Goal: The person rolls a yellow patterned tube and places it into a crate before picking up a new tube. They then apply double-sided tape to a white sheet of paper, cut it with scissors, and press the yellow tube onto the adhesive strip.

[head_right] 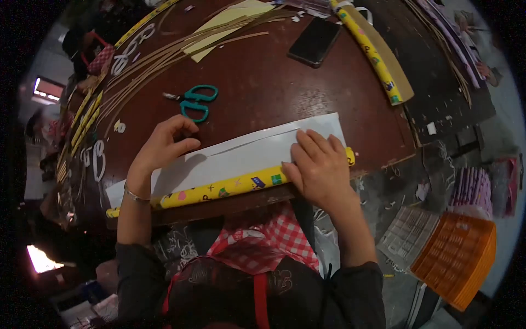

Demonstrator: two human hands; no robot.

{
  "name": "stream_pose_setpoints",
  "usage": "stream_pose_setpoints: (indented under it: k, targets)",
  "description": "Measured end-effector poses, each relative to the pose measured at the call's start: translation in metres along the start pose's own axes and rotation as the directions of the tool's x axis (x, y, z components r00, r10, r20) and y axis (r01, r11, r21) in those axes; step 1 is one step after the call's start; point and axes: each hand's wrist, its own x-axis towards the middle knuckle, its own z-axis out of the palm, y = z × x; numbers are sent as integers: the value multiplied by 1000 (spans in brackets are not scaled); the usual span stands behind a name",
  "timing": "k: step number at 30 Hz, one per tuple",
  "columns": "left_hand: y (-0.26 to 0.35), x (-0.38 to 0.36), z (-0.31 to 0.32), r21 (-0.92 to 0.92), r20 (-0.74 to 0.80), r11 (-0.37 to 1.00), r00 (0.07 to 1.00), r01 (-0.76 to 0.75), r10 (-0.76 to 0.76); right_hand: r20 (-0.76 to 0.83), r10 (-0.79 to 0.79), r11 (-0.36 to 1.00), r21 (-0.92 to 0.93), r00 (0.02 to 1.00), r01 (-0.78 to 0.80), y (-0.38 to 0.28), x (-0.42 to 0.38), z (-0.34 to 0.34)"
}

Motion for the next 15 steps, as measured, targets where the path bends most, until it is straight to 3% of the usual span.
stream_pose_setpoints:
  k: [1,2,3,5,15]
  targets:
    - [-2,-5,-4,-44,-32,997,997,63,-64,-1,-27,999,25,1000,27,0,0,1]
    - [-1,-12,-7,93,-88,995,995,-34,42,0,-14,1000,6,1000,14,-1,0,1]
    - [-1,-19,-7,97,-108,995,994,-17,28,2,3,1000,-15,1000,-3,0,-1,1]
    - [-1,-34,-3,289,-4,956,999,-41,44,6,-14,1000,-13,1000,14,1,-2,2]
    - [-6,-31,31,432,-90,889,974,-149,207,21,-10,999,-35,1000,11,2,-4,2]
